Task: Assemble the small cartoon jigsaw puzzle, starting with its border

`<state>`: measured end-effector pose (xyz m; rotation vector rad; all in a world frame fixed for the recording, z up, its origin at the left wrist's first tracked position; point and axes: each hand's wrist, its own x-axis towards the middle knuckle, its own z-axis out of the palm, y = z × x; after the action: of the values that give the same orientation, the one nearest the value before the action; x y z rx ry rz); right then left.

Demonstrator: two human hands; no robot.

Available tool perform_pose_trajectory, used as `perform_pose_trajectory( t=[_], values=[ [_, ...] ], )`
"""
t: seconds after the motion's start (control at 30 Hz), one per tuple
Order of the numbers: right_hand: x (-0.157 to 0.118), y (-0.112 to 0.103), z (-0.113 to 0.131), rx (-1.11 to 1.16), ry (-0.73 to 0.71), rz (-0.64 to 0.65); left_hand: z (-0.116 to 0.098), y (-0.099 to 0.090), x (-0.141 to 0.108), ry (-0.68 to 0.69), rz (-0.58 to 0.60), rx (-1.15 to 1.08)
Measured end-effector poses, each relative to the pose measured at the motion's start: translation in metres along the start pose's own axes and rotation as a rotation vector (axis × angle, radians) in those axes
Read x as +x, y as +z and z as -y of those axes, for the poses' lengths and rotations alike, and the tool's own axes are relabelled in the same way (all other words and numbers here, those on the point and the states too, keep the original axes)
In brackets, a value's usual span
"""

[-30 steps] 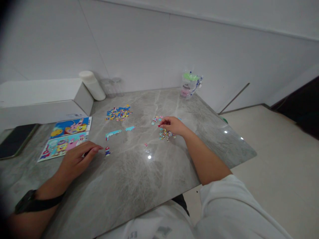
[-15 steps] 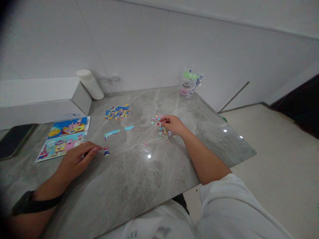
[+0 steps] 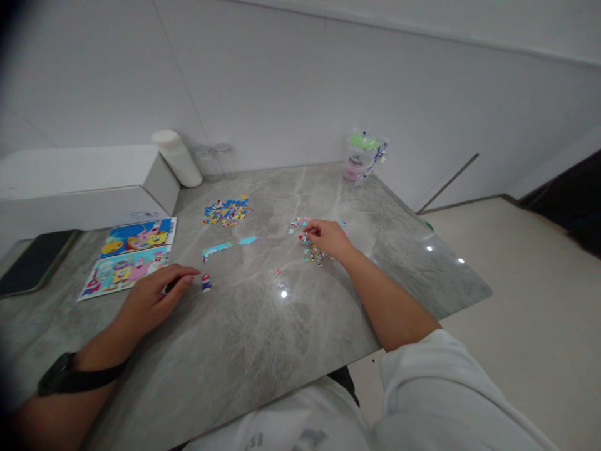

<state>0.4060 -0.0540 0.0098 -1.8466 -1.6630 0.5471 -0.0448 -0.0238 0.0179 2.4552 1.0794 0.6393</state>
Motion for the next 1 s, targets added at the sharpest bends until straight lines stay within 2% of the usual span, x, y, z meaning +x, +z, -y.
perform_pose_trajectory(
  t=[0.27,0.43,0.6,0.73,0.87,1.0],
  values=[
    [0.0,0.011,-0.004,0.024,-0.088,-0.055,-0.001,0.003,0.0,-0.011,-0.068,0.009],
    [-0.006,0.028,0.013,0.149,-0.128,-0.08,-0.001,0.006,0.001,0.02,-0.079,-0.035],
    [-0.012,0.049,0.056,0.313,-0.151,-0.101,-0.007,0.014,0.001,0.067,-0.092,-0.106],
    [-0.015,0.072,0.104,0.467,-0.176,0.009,-0.015,0.016,0.0,0.063,-0.113,-0.157],
    [-0.02,0.101,0.15,0.518,-0.247,0.088,-0.022,0.012,-0.002,-0.016,-0.147,-0.268],
    [-0.023,0.126,0.175,0.509,-0.297,0.099,-0.027,0.009,-0.002,-0.122,-0.186,-0.43]
  ],
)
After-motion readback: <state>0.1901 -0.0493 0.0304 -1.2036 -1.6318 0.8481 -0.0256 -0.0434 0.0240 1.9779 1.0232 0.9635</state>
